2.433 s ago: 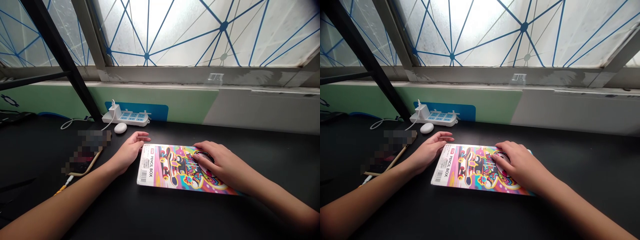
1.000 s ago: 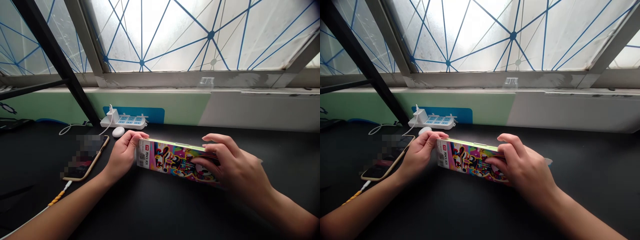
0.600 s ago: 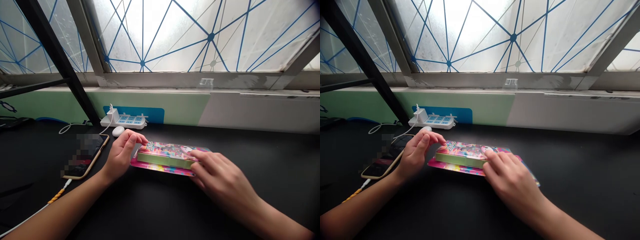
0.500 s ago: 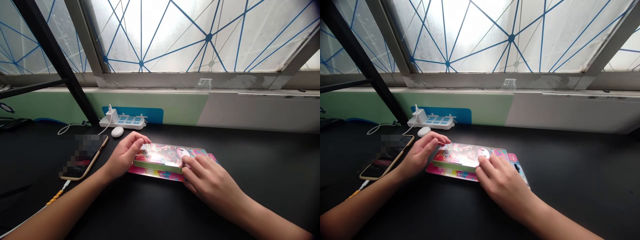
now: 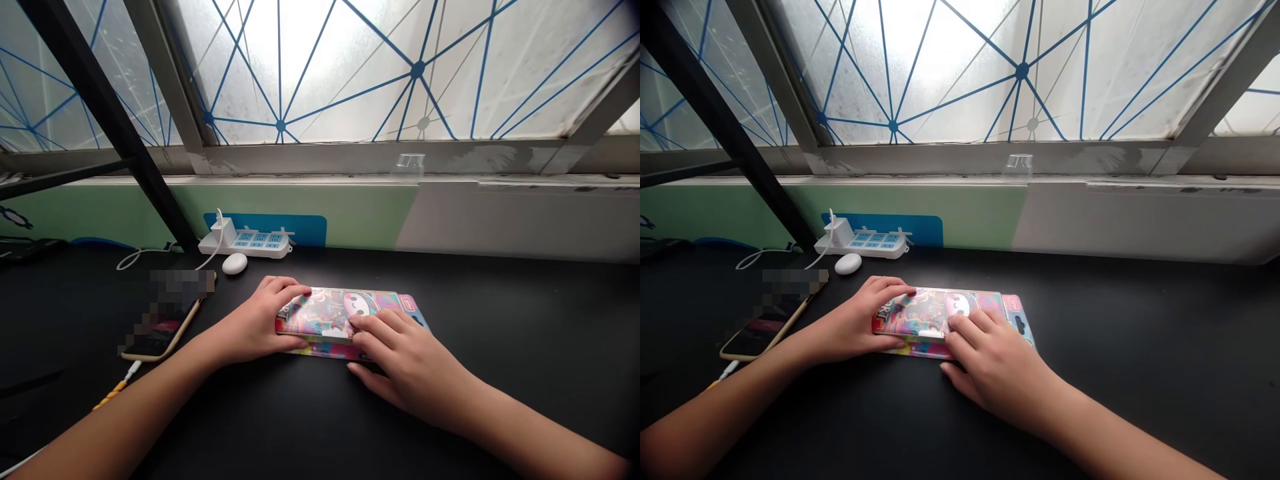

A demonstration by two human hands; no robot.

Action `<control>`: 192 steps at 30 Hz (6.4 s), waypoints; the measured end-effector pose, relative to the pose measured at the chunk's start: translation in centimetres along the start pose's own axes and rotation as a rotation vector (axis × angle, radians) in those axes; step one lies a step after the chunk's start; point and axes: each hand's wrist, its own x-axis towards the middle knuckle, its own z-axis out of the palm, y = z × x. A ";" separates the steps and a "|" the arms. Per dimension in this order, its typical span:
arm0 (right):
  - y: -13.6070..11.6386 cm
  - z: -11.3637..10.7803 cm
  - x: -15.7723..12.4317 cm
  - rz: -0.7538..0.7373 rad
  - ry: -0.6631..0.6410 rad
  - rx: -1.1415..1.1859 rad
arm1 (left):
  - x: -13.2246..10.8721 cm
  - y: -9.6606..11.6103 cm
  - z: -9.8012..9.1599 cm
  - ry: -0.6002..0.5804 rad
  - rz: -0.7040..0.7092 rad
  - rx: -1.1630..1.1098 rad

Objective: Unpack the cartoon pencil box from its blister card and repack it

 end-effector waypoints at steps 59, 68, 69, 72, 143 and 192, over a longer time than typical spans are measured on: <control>4.0 0.0 -1.5 0.164 -0.177 -0.178 | 0.8 -1.8 -0.6 0.266 -0.366 0.054; 2.9 0.6 -1.0 0.163 -0.186 -0.194 | 1.1 -1.3 0.3 0.251 -0.304 -0.169; 2.5 0.7 -0.8 0.158 -0.187 -0.198 | 1.1 -1.1 0.6 0.251 -0.300 -0.208; 1.2 1.1 -0.1 0.138 -0.184 -0.198 | 1.1 -0.5 1.6 0.242 -0.303 -0.322; 2.5 -0.3 0.0 0.170 -0.168 -0.302 | 1.7 0.1 2.2 0.184 -0.391 -0.732; 5.8 -1.6 -7.3 0.058 -0.081 -0.099 | 0.8 -2.2 -3.4 0.090 -0.433 -0.337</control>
